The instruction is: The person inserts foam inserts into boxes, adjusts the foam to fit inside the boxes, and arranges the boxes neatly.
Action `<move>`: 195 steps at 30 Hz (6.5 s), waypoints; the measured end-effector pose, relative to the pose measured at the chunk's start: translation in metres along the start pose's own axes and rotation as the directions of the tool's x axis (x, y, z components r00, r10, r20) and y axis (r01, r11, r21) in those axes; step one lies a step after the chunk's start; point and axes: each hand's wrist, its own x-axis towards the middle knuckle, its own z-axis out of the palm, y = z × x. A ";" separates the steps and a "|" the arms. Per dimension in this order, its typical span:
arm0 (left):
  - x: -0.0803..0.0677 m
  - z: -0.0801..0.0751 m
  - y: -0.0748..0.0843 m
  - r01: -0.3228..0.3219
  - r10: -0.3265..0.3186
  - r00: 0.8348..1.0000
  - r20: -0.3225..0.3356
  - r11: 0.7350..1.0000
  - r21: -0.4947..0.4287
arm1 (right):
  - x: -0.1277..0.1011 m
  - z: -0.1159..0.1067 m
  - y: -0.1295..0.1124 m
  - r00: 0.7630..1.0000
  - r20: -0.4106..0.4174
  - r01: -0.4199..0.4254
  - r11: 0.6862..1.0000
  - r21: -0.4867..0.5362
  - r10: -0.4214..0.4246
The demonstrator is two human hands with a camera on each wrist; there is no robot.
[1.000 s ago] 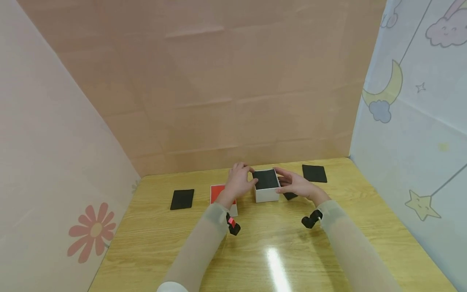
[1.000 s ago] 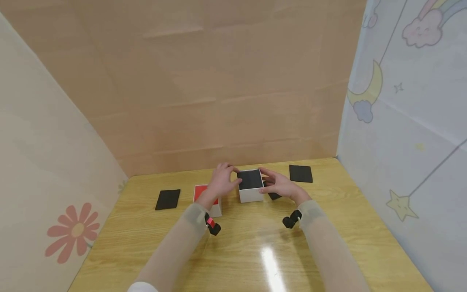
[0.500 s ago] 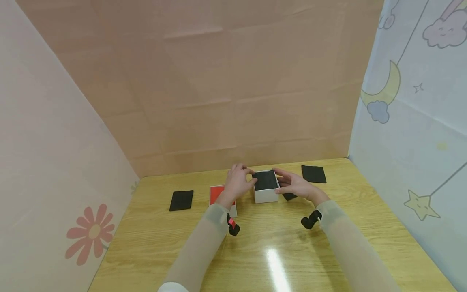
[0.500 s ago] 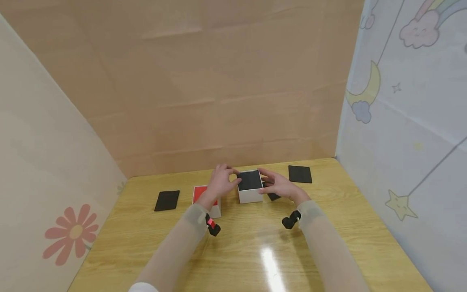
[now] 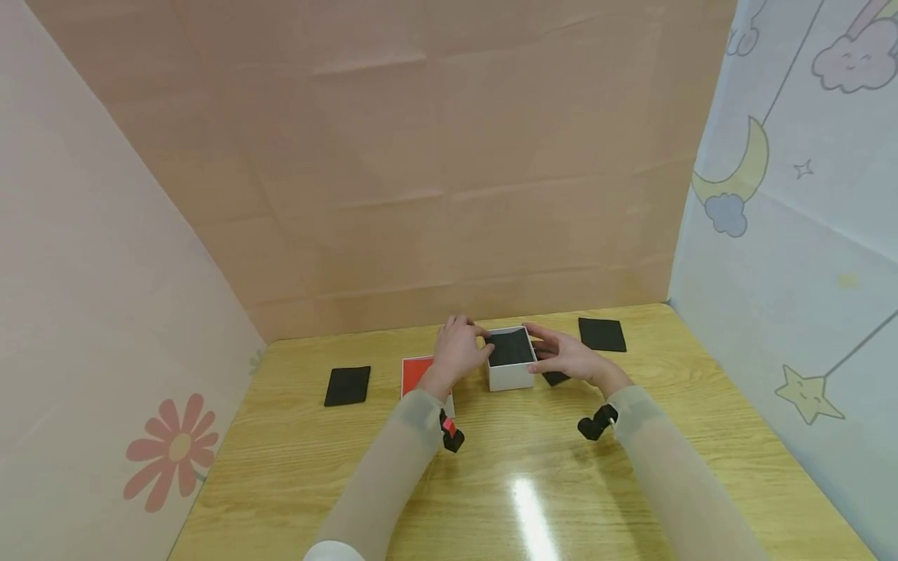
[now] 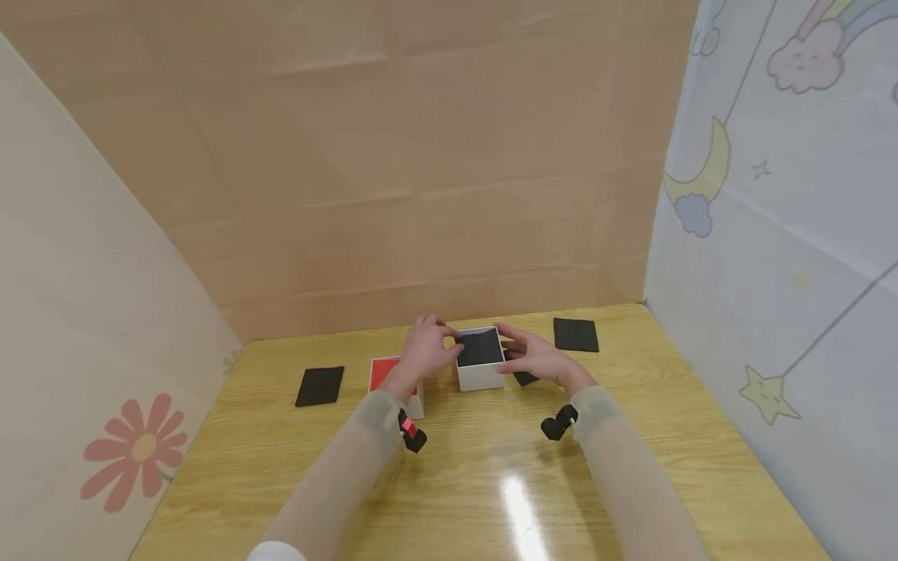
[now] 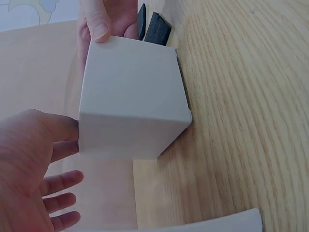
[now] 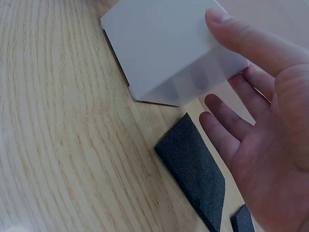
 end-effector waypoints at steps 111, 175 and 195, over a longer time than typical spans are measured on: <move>0.023 0.004 0.026 0.006 -0.022 0.996 0.089 0.985 0.174 | 0.002 0.001 0.004 1.000 0.014 -0.008 0.999 0.049 0.008; -0.075 -0.046 -0.126 0.048 -0.083 0.995 -0.047 0.865 -0.500 | 0.000 0.000 0.002 1.000 0.017 0.006 1.000 0.027 -0.006; -0.135 -0.028 -0.209 0.332 -0.352 0.936 -0.017 0.896 -0.295 | 0.001 0.000 0.004 1.000 0.018 0.001 1.000 0.022 -0.001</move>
